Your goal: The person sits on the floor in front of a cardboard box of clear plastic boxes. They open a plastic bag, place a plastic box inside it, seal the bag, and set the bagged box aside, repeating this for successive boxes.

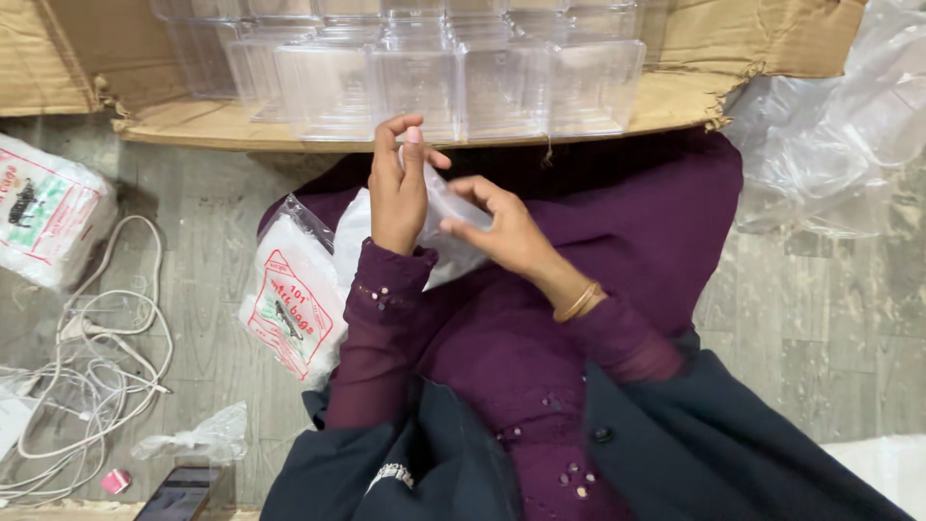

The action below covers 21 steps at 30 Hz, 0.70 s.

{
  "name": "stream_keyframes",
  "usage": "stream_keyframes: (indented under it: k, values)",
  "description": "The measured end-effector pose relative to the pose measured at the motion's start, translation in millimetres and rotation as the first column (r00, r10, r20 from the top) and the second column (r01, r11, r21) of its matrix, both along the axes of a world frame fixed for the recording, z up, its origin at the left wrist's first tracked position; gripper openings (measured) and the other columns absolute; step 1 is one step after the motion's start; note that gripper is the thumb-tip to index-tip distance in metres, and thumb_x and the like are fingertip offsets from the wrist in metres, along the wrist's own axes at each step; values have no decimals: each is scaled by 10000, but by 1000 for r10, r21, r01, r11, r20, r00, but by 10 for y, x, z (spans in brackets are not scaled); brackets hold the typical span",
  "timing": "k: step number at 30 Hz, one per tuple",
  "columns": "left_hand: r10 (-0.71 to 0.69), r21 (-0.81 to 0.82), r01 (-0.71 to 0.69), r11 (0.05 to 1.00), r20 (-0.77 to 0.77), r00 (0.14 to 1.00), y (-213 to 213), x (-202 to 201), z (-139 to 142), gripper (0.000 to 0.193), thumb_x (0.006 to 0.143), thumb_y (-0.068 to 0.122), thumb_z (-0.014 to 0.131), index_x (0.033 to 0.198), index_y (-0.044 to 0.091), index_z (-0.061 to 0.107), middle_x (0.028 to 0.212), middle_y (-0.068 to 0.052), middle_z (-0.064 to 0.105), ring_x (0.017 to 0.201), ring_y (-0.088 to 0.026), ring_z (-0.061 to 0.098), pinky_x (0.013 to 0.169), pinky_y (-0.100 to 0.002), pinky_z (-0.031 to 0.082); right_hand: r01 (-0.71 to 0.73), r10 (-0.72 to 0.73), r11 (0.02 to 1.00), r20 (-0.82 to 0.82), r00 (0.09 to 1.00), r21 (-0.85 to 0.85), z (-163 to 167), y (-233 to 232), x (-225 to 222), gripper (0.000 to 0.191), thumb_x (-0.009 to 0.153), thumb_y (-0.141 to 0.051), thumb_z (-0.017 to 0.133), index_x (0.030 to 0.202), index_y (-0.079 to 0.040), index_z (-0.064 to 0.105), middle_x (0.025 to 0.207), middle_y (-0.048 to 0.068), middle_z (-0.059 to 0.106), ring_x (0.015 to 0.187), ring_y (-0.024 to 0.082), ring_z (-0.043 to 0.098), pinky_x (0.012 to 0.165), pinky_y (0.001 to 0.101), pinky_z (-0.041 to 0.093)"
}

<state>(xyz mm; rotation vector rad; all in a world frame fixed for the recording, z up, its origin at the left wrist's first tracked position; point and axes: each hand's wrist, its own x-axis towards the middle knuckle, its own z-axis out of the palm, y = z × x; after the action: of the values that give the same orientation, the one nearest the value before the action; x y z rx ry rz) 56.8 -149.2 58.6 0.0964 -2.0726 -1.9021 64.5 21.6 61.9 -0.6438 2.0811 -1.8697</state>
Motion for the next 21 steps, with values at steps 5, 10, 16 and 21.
stream_keyframes:
  k: [5, 10, 16, 21]
  values:
    - [-426, 181, 409, 894, 70, 902, -221, 45, 64, 474, 970, 134, 736, 1381, -27, 564, 1111, -1, 699, 999, -66, 634, 892, -248, 528, 97, -70, 988, 208, 976, -121, -193, 165, -70, 147, 938, -76, 774, 1039, -1, 698, 969, -4, 703, 907, 60, 623, 842, 235, 524]
    - [-459, 283, 404, 870, 163, 873, -113, 70, 52, 355, 935, 145, 748, 1260, 9, 700, 1017, 10, 733, 913, -49, 643, 830, -235, 532, 186, -110, 954, 303, 947, -236, -277, 400, -120, 123, 926, -47, 760, 1026, -15, 696, 958, -12, 703, 873, 46, 633, 816, 207, 531]
    - [-397, 277, 356, 893, 108, 911, 0, 33, -79, 207, 989, 148, 752, 1121, -11, 743, 969, -7, 743, 880, -56, 636, 801, -226, 510, 250, -222, 960, 199, 954, -125, -204, 438, -81, 116, 961, -75, 753, 1049, 1, 741, 923, 0, 724, 805, 39, 608, 730, 201, 495]
    - [-338, 338, 318, 886, 2, 941, 60, 5, -192, 198, 958, 141, 767, 1091, 11, 698, 995, 8, 715, 841, -48, 578, 792, -228, 474, 259, -260, 966, 60, 964, 20, -60, 429, -75, 167, 1027, -124, 675, 1107, -1, 755, 945, 11, 743, 814, 34, 591, 719, 199, 474]
